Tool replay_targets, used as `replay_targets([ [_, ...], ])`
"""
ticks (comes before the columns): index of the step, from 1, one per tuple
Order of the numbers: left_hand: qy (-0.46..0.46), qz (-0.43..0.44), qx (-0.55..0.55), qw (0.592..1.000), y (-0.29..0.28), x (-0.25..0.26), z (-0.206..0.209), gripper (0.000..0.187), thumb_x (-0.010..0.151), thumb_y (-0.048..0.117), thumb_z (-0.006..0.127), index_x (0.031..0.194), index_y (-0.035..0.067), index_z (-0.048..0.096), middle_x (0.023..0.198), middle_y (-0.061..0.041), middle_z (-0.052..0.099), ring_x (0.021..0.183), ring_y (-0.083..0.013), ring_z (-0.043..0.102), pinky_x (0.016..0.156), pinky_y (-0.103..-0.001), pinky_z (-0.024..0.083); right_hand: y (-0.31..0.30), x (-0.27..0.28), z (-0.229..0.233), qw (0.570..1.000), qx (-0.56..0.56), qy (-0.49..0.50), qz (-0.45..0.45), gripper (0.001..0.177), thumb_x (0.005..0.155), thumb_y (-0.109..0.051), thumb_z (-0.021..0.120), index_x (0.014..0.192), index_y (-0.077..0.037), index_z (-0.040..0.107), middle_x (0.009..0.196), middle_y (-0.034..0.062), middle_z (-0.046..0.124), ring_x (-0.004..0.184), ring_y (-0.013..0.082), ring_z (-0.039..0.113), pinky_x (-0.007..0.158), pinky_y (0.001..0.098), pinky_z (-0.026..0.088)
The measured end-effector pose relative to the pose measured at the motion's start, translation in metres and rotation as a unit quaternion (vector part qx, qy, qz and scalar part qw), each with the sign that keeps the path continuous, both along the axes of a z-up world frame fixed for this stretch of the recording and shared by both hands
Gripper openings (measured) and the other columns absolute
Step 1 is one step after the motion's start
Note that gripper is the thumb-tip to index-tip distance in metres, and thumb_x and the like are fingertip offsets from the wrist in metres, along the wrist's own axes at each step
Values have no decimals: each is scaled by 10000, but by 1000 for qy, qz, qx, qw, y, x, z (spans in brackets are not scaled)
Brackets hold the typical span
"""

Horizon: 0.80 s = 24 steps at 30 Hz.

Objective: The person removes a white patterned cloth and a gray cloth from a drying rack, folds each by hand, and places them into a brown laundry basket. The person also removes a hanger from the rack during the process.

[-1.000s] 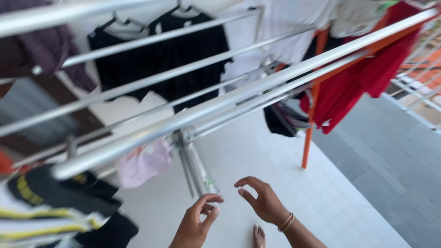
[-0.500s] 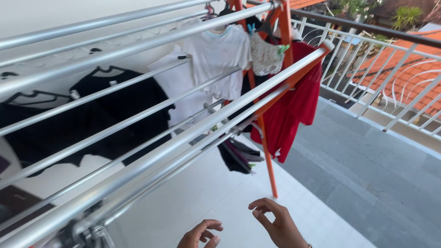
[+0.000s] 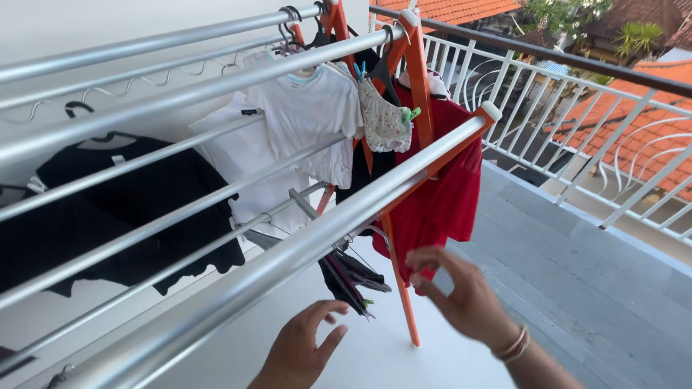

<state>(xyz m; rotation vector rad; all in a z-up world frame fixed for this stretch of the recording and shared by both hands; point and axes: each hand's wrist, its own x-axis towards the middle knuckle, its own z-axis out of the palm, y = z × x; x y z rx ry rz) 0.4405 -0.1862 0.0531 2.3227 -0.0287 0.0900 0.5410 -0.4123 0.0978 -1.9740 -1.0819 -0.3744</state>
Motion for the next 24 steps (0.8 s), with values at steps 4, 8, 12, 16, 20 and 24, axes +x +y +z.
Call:
replay_targets([
  [4, -42, -7, 22, 999, 3, 52, 2, 277, 809, 285, 475, 1048, 171, 555, 1020, -2, 633, 914, -162, 600, 754, -329, 487, 14, 45, 57, 995, 17, -97, 22, 209, 802, -143, 572, 988, -54, 541, 937, 72, 621, 813, 156, 642, 686, 222, 568],
  [8, -155, 3, -35, 987, 8, 114, 4, 250, 798, 271, 518, 999, 146, 600, 970, 28, 648, 903, -138, 597, 805, -279, 439, 29, 100, 117, 982, -40, -181, -23, 253, 845, -216, 518, 1016, -31, 537, 952, 98, 620, 811, 205, 631, 716, 316, 532],
  [12, -200, -34, -48, 978, 9, 165, 18, 235, 750, 224, 589, 947, 99, 563, 842, -59, 615, 729, -213, 620, 646, -338, 538, 41, 163, 142, 967, -181, -131, -120, 305, 847, -313, 502, 1064, -101, 532, 944, 40, 616, 632, 173, 583, 634, 354, 486],
  [16, -189, -141, 45, 971, 20, 210, -4, 534, 518, 237, 559, 1025, 83, 491, 965, -113, 602, 784, -312, 593, 623, -380, 461, 53, 223, 153, 948, -258, -13, -185, 383, 814, -392, 499, 1125, -168, 497, 1090, -9, 592, 930, 202, 562, 803, 413, 436],
  [20, -104, -88, 64, 989, 15, 232, -13, 417, 631, 73, 566, 1033, 172, 515, 985, 36, 611, 676, -149, 604, 561, -331, 473, 71, 272, 156, 925, -333, 55, -176, 424, 813, -419, 497, 1154, -167, 483, 1087, 31, 585, 986, 210, 532, 818, 396, 435],
  [24, -145, -60, 76, 985, 11, 253, -35, 235, 757, 182, 571, 990, 193, 543, 903, 54, 633, 629, -171, 593, 580, -343, 453, 91, 322, 138, 864, -471, 8, -176, 348, 790, -510, 514, 959, -210, 568, 825, -21, 652, 820, 188, 577, 741, 333, 347],
])
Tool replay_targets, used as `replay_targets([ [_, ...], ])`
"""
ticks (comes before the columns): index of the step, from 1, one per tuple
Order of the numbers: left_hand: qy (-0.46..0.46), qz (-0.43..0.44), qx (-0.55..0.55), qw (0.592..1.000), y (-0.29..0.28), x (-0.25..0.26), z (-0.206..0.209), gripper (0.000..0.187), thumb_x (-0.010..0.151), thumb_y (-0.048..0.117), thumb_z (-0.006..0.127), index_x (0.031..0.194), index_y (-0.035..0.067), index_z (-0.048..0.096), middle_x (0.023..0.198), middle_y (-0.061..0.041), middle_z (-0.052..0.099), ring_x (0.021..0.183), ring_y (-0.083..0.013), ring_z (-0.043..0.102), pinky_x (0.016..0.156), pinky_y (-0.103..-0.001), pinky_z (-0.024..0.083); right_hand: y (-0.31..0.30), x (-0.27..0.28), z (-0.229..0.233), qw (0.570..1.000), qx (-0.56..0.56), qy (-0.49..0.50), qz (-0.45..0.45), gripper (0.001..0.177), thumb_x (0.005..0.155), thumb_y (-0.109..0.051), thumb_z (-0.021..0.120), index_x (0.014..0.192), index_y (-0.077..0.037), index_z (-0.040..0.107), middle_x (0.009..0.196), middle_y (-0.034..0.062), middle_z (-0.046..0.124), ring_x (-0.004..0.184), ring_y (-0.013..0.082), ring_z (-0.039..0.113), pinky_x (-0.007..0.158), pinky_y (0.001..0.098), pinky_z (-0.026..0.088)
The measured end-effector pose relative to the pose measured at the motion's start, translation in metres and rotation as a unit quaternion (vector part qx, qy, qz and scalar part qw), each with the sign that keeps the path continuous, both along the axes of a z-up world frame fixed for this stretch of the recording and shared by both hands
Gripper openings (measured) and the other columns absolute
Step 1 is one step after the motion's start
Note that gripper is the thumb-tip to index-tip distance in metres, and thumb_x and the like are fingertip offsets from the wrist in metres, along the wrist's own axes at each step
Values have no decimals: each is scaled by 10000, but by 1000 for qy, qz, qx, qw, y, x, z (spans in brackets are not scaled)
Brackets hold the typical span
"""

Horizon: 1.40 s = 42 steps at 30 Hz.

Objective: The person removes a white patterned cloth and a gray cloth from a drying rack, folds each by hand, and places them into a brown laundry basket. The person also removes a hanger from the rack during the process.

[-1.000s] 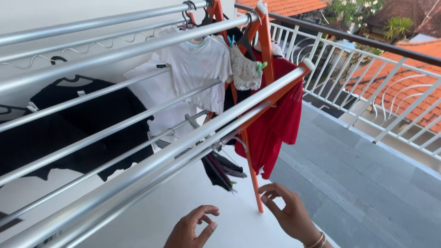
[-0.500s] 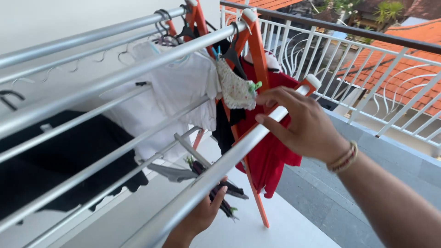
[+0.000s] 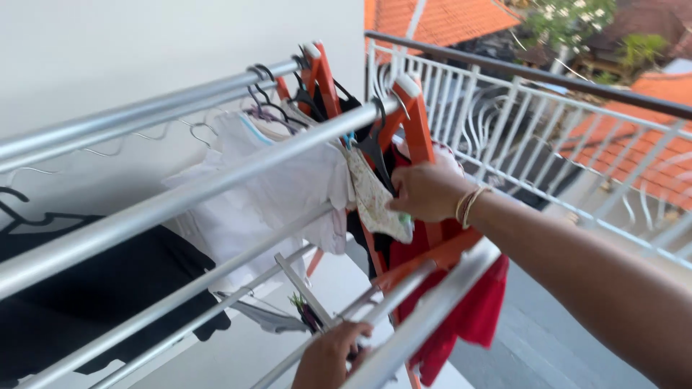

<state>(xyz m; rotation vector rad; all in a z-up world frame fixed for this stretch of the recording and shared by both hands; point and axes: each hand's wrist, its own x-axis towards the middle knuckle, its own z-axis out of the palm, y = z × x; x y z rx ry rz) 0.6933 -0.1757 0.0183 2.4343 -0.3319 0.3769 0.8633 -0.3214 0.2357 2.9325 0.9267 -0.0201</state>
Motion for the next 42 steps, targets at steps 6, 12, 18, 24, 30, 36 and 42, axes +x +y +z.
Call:
replay_targets([
  [6, 164, 88, 24, 982, -6, 27, 1, 268, 775, 289, 594, 1029, 281, 509, 923, 98, 607, 716, -84, 612, 623, -266, 507, 14, 28, 14, 981, 65, 182, -29, 261, 863, -335, 525, 739, -117, 451, 600, 8, 516, 499, 120, 444, 471, 254, 345],
  [12, 257, 83, -17, 963, 0, 56, 11, 298, 831, 401, 481, 1104, 282, 481, 1065, 105, 564, 840, -67, 601, 682, -248, 473, 14, 33, 22, 944, 139, 299, -31, 230, 850, -288, 558, 887, -71, 493, 832, 54, 655, 628, 142, 665, 537, 229, 494],
  [18, 162, 120, -24, 979, -16, 61, 15, 261, 800, 365, 498, 1036, 256, 517, 989, 131, 621, 741, -86, 617, 607, -263, 517, 10, 21, 29, 926, 203, 316, -29, 241, 800, -279, 626, 853, -74, 509, 801, 56, 684, 643, 144, 687, 540, 225, 504],
  [24, 145, 119, -47, 981, -24, 45, 38, 301, 826, 373, 470, 1079, 224, 534, 993, 88, 611, 721, -114, 602, 634, -290, 492, -6, 0, 25, 975, 96, 190, 69, 320, 803, -413, 583, 984, -156, 524, 732, -7, 602, 531, 126, 485, 489, 264, 408],
  [30, 151, 190, -55, 969, -26, 15, 56, 283, 821, 326, 499, 1069, 204, 562, 995, 62, 631, 740, -113, 607, 676, -295, 468, -31, -6, 3, 951, 132, 58, 275, 288, 849, -394, 539, 731, -137, 481, 586, 20, 522, 529, 201, 514, 522, 329, 383],
  [36, 17, 239, -48, 970, -28, -26, 41, 228, 808, 319, 493, 979, 185, 564, 940, 38, 619, 721, -137, 603, 647, -296, 458, -35, -39, -21, 932, 154, -20, 326, 207, 846, -360, 497, 750, -178, 475, 602, -3, 527, 505, 282, 533, 426, 417, 370],
  [42, 118, 359, -81, 922, -46, -68, 47, 239, 816, 393, 496, 927, 198, 577, 798, 16, 592, 768, -172, 568, 641, -296, 433, -41, -70, -35, 848, 165, -183, 469, 332, 647, 46, 559, 883, -182, 507, 724, -57, 514, 502, 109, 529, 290, 305, 447],
])
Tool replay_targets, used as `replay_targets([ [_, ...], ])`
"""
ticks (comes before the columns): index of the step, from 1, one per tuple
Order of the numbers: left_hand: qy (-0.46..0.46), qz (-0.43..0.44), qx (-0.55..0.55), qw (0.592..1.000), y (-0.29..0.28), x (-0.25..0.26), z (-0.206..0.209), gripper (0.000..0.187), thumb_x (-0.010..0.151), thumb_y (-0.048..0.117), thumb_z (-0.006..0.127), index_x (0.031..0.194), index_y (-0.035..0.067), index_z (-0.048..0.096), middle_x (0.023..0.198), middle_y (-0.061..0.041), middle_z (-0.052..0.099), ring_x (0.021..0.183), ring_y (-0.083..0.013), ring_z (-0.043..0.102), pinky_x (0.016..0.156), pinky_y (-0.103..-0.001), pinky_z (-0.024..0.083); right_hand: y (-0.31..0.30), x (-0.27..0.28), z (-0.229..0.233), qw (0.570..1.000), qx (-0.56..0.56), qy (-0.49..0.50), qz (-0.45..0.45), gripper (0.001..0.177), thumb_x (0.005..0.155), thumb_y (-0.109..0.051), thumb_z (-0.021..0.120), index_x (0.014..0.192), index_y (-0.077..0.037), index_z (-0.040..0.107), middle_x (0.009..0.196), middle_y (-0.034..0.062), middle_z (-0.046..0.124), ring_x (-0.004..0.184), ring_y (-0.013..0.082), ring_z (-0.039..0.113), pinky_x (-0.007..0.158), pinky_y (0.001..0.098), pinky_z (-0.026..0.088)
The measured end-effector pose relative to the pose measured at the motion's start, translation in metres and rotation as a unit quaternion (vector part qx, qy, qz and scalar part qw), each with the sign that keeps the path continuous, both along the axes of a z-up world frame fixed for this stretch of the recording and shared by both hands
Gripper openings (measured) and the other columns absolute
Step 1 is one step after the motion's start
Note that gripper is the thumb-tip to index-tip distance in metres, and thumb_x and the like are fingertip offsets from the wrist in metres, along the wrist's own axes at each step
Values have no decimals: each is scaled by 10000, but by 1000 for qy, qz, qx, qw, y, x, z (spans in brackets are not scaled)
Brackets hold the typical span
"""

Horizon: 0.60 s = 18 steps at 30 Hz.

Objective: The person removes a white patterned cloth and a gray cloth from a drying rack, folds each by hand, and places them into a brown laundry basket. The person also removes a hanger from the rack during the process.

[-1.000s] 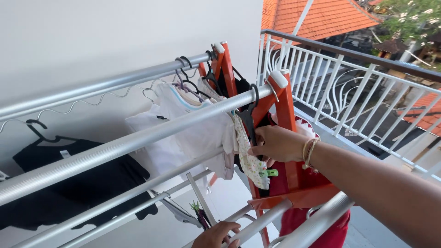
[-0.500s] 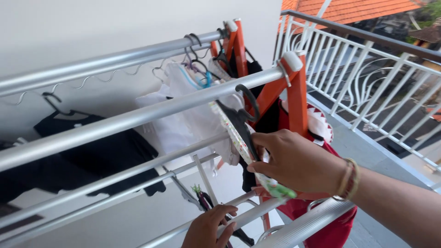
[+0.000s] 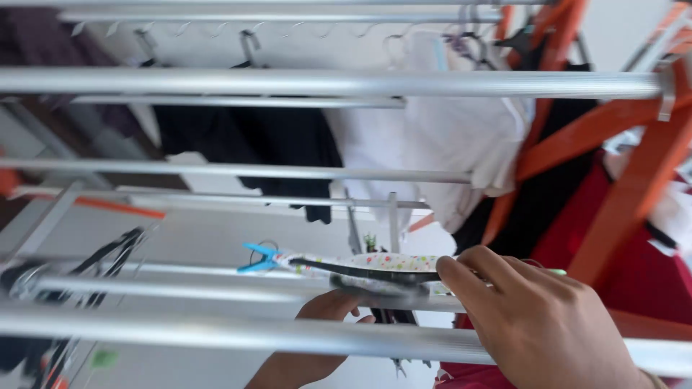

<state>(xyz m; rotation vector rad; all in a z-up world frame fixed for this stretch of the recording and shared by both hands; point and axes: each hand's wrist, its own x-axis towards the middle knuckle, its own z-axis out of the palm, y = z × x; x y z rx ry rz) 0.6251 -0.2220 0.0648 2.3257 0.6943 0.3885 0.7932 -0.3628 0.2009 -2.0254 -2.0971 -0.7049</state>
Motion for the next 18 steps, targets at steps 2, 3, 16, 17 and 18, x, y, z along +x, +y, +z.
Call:
replay_targets([
  [2, -83, -2, -57, 995, -9, -15, 8, 219, 804, 338, 494, 898, 152, 562, 802, -4, 572, 730, -142, 550, 622, -266, 425, 0, -19, 1, 998, 50, -36, -2, 350, 670, 16, 578, 946, -191, 519, 814, -41, 540, 651, 122, 564, 352, 293, 466],
  [3, -168, -21, -109, 979, -14, -23, 11, 200, 792, 283, 491, 870, 107, 546, 806, -24, 553, 692, -113, 533, 603, -236, 417, 0, -29, 2, 992, 102, -71, -22, 373, 692, -15, 596, 1009, -200, 531, 904, -25, 567, 800, 134, 598, 414, 281, 485],
  [16, -203, 121, 38, 971, -44, -169, -3, 219, 756, 215, 565, 940, 101, 532, 857, -42, 581, 695, -196, 563, 631, -310, 442, 29, -158, 2, 893, 286, -170, 302, 43, 850, -88, 687, 876, -122, 678, 826, 31, 641, 796, 248, 657, 743, 334, 500],
  [17, -237, 135, 19, 962, -50, -187, -4, 259, 739, 224, 585, 965, 102, 549, 887, -41, 590, 704, -177, 567, 647, -289, 447, 31, -171, -6, 874, 294, -189, 336, 71, 857, -122, 635, 906, -132, 685, 852, 24, 641, 795, 242, 653, 750, 319, 484],
  [18, -272, 148, 2, 951, -56, -204, -4, 299, 721, 233, 605, 989, 104, 567, 917, -39, 599, 714, -158, 571, 663, -268, 452, 35, -185, -13, 854, 302, -207, 370, 132, 863, -156, 583, 937, -143, 692, 878, 17, 641, 794, 236, 650, 757, 304, 469],
])
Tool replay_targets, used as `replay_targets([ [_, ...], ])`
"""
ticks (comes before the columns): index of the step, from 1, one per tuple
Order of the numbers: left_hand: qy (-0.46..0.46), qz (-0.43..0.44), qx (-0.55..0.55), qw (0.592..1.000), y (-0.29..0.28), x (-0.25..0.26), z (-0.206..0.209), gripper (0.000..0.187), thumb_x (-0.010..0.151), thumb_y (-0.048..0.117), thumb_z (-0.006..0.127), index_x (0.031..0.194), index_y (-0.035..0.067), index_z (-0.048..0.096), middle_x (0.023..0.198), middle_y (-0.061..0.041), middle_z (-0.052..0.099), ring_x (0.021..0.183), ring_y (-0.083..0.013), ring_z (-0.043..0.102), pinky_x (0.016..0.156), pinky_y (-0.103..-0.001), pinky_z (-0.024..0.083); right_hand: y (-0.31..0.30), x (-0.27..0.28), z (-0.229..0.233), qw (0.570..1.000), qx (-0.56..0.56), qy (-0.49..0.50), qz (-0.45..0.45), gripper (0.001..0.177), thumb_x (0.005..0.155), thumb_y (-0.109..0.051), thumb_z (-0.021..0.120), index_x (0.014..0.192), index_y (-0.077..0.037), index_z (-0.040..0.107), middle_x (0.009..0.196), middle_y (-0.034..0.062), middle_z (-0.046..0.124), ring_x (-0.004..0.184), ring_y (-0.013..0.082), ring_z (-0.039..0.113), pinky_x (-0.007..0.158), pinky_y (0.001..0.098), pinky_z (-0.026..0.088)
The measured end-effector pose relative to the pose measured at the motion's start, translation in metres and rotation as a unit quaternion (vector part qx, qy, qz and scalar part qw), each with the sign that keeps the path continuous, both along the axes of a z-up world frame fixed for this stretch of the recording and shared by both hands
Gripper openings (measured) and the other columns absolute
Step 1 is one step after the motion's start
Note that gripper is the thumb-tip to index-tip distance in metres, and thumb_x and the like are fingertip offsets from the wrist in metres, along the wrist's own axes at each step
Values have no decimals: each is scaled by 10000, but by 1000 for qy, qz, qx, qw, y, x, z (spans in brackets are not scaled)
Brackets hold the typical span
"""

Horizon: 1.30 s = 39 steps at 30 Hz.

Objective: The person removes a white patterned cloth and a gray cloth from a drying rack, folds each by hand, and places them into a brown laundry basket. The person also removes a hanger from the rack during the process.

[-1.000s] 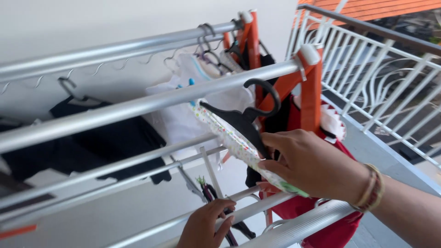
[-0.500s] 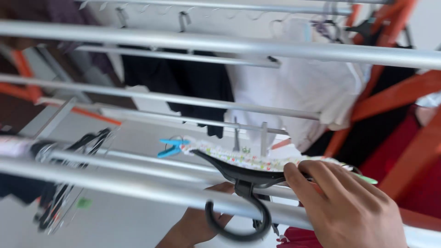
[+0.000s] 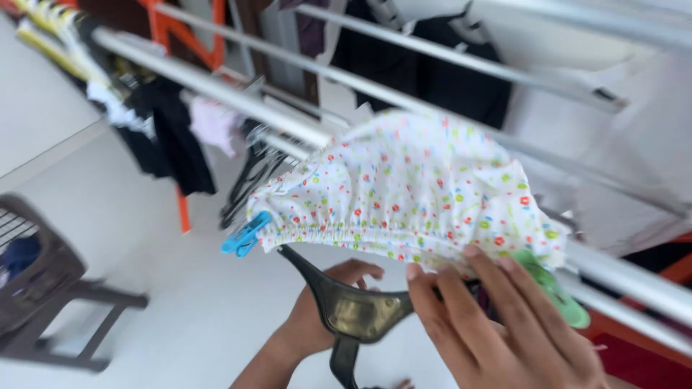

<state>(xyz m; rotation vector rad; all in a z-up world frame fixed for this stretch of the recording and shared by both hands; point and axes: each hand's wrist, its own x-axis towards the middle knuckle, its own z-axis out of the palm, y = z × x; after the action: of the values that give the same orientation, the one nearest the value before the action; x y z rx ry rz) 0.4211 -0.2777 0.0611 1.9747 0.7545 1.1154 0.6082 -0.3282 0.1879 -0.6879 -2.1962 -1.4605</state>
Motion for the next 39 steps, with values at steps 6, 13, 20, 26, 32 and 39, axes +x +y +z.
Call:
replay_targets([
  [6, 74, 268, 17, 960, -24, -129, -53, 223, 758, 150, 591, 967, 81, 556, 883, -60, 591, 837, -221, 572, 749, -319, 441, 12, -125, -39, 970, -194, 109, 102, 93, 844, -93, 566, 929, -86, 603, 847, 30, 531, 797, 192, 593, 737, 336, 515],
  [13, 64, 481, -215, 848, -42, -215, -48, 532, 742, 373, 579, 1130, 76, 369, 1081, -75, 441, 894, -221, 489, 722, -370, 411, 43, -191, -120, 870, -420, 240, 93, 112, 821, -156, 586, 928, -127, 602, 781, -4, 625, 562, 118, 580, 405, 230, 449],
  [20, -70, 388, -64, 917, -12, -243, -48, 362, 886, 256, 395, 1160, 28, 331, 1103, -116, 454, 1014, -207, 447, 895, -319, 341, 71, -199, -150, 688, -618, 374, 79, 177, 770, -174, 597, 897, -61, 648, 841, 53, 674, 713, 158, 654, 598, 251, 540],
  [26, -143, 321, -169, 921, 36, -249, -56, 228, 888, 249, 406, 929, 60, 527, 825, -40, 590, 718, -103, 521, 596, -223, 388, 114, -204, -163, 516, -730, 446, 43, 158, 762, -222, 617, 755, -64, 628, 664, -7, 613, 579, 79, 550, 511, 210, 403],
  [32, -167, 242, -259, 920, 92, -251, -57, 187, 881, 237, 443, 909, 66, 513, 608, 36, 431, 522, -41, 349, 456, -200, 259, 165, -223, -186, 413, -722, 545, 108, 228, 818, -128, 515, 628, -40, 606, 688, 32, 575, 574, 136, 536, 556, 255, 414],
  [39, -1, 235, -195, 952, 132, -264, -55, 234, 888, 251, 406, 803, 81, 544, 573, 5, 483, 464, -69, 351, 411, -239, 249, 206, -198, -174, 579, -754, 101, -293, 459, 779, -591, 435, 995, -212, 579, 821, -34, 677, 716, 179, 643, 691, 356, 486],
])
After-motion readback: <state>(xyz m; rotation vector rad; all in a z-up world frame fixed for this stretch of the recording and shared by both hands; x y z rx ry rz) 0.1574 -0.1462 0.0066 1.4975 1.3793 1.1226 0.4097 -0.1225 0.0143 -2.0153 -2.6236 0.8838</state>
